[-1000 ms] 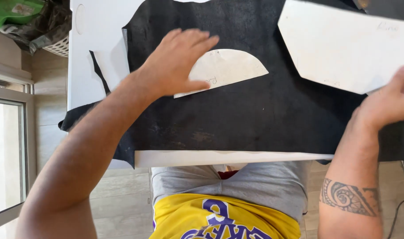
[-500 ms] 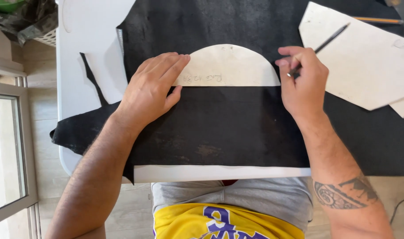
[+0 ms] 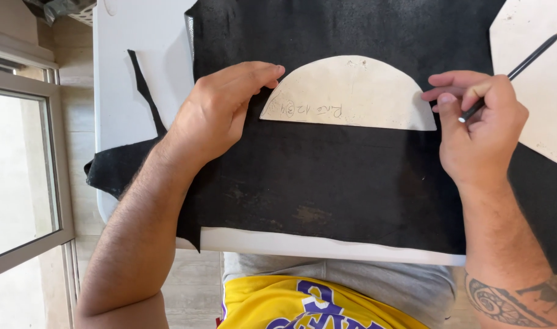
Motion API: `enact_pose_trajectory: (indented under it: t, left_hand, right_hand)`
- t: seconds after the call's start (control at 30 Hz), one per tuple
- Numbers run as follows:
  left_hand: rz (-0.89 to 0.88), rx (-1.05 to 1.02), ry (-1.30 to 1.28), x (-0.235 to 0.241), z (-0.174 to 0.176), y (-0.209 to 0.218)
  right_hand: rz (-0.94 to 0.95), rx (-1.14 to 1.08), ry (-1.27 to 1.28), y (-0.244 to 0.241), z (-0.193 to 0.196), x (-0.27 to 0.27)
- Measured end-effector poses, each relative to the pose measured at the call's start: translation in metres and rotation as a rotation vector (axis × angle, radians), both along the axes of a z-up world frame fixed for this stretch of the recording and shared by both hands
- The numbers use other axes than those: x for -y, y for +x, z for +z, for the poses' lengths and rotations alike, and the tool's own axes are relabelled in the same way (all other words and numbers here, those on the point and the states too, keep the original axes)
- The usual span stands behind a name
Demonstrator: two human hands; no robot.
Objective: Tracing various cardboard templates onto a large piece of black leather using a silver pen to prepare for cutting.
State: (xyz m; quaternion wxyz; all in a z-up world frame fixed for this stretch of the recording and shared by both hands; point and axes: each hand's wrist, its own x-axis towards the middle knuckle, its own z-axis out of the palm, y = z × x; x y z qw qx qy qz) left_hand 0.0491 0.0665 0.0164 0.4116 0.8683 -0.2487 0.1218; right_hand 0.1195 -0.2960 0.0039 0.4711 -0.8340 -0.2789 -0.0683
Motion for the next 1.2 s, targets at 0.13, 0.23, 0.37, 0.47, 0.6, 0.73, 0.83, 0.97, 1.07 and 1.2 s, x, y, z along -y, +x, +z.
enact_pose_trajectory:
  t: [0.13, 0.23, 0.37, 0.47, 0.6, 0.73, 0.83, 0.97, 1.07, 1.2]
  left_hand:
    - [0.008, -0.059, -0.083, -0.001, 0.001, -0.002]
    - [0.036, -0.054, -0.078, -0.001, 0.003, -0.004]
    - [0.059, -0.062, -0.126, 0.006, 0.010, -0.003]
    - [0.093, -0.064, -0.162, 0.009, 0.012, -0.004]
    - [0.108, -0.089, -0.196, 0.011, 0.012, -0.004]
    - [0.107, -0.123, -0.219, 0.012, 0.013, -0.004]
    - [0.128, -0.169, -0.212, 0.011, 0.013, -0.003]
    - [0.147, -0.185, -0.192, 0.011, 0.015, -0.001]
    - [0.125, -0.048, -0.113, 0.009, 0.007, 0.001]
    - [0.078, -0.037, 0.031, 0.006, -0.002, 0.001]
  right_hand:
    - [-0.011, -0.006, 0.009, 0.000, -0.001, 0.002]
    - [-0.019, 0.025, 0.025, 0.005, -0.006, 0.007]
    - [-0.030, -0.055, 0.087, 0.004, 0.004, -0.001]
    - [-0.006, -0.089, 0.130, 0.004, 0.009, -0.004]
    - [0.001, -0.150, 0.183, 0.007, 0.008, -0.003]
    - [0.013, -0.171, 0.194, 0.008, 0.007, -0.004]
    - [0.010, -0.186, 0.190, 0.007, 0.008, -0.007]
    - [0.025, -0.203, 0.209, 0.007, 0.007, -0.007]
    - [0.010, -0.221, 0.179, 0.008, 0.007, -0.008]
    - [0.043, -0.169, 0.157, 0.006, 0.007, -0.009]
